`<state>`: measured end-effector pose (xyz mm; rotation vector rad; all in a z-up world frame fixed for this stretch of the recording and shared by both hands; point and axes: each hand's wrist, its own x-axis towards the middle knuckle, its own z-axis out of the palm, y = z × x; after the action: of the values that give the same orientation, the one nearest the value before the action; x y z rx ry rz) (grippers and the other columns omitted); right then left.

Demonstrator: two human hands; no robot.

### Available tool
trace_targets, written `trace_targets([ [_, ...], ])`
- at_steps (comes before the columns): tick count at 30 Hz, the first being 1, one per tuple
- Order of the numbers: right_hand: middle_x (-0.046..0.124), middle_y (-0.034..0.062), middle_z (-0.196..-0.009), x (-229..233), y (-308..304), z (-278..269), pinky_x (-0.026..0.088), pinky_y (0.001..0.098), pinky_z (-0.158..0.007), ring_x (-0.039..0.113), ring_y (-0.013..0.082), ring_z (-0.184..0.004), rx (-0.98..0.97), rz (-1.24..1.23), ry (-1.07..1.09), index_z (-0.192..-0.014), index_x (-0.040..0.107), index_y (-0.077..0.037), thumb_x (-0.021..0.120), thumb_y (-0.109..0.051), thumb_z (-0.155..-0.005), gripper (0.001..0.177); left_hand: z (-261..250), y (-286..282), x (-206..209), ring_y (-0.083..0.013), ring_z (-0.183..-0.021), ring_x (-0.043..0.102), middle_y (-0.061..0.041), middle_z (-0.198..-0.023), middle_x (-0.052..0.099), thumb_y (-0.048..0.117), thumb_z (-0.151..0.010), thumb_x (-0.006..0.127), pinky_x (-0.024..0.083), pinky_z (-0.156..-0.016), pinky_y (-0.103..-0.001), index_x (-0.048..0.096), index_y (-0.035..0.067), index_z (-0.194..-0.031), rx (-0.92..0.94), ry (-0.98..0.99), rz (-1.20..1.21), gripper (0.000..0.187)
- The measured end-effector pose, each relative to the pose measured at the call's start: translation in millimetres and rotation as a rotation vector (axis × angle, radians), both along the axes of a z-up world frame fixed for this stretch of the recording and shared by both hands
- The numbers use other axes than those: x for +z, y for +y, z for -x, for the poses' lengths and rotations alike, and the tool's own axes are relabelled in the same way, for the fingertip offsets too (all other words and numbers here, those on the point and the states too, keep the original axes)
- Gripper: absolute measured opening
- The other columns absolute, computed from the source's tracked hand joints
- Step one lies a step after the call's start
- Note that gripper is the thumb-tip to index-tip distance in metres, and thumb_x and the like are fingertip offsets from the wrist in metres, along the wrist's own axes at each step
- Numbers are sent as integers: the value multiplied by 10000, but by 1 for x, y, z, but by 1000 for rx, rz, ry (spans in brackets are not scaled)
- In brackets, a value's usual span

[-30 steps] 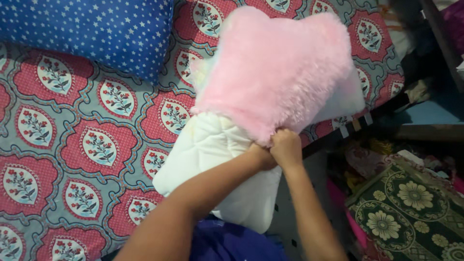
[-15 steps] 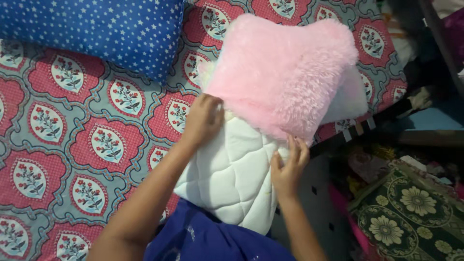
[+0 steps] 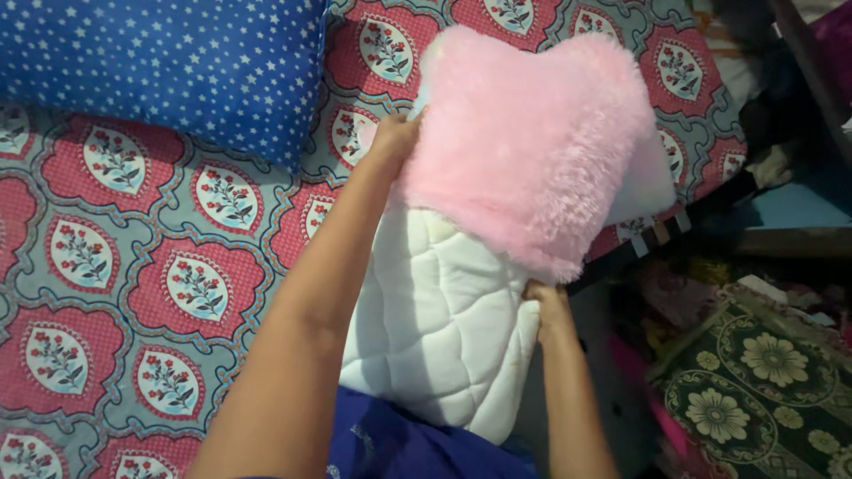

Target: The person inserts white pillow forms into decorative fuzzy covers by hand on a bed and shakes them to distribute the stuffing before arranging them.

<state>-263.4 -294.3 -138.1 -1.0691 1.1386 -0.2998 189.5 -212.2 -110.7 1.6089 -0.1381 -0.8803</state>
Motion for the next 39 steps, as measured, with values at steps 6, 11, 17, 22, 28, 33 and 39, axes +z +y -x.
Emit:
trace_targets([
  [6,571,82,-835,-46,-20,12,442,419,-631,541,254,-736,-36,-146,49,-956,597,-27,678,-165,-772,245,24,-25,18,-75,-509,446,42,-604,556,294,-898,798,374,-444,-292,624,93,-713,-26,-115,133,325],
  [11,564,103,-889,-59,-24,1,444,432,-681,538,270,-789,-47,-177,19,-1025,587,-24,670,-165,-781,293,27,-12,-48,-86,-556,502,35,-632,604,263,-858,818,418,-494,-273,646,83,-738,-19,-123,82,277],
  [17,557,128,-954,-61,-6,-8,445,447,-742,534,290,-854,-71,-214,-15,-1106,576,-22,660,-166,-793,355,31,46,-125,-132,-635,549,-12,-678,638,273,-882,816,471,-596,-282,656,30,-779,83,-278,-182,308],
  [22,550,149,-1008,-56,-16,-6,446,460,-792,531,307,-908,-82,-169,-31,-1174,567,-19,651,-166,-802,409,46,71,-76,-85,-800,562,13,-891,649,55,-887,611,465,-702,-283,698,33,-980,12,-93,242,129],
  [28,542,174,-1073,-10,2,15,448,475,-852,528,326,-972,-137,-78,33,-1256,556,-17,641,-167,-813,475,100,138,98,-241,-898,635,-96,-959,644,81,-949,680,525,-803,-359,661,69,-998,25,-850,97,54],
  [33,539,264,-1211,88,58,-45,468,515,-985,544,418,-1133,34,1058,625,-1279,508,43,697,-176,-828,536,124,137,171,-344,-983,631,-140,-1046,648,75,-863,710,512,-867,-445,696,24,-1107,-342,-1313,160,249],
  [39,501,249,-1401,197,161,-112,386,562,-1137,477,448,-1320,382,1420,355,-1299,573,-20,680,-187,-831,508,106,108,156,-332,-1070,600,-159,-1110,653,111,-827,668,500,-889,-428,690,5,-1053,-402,-1420,183,250],
])
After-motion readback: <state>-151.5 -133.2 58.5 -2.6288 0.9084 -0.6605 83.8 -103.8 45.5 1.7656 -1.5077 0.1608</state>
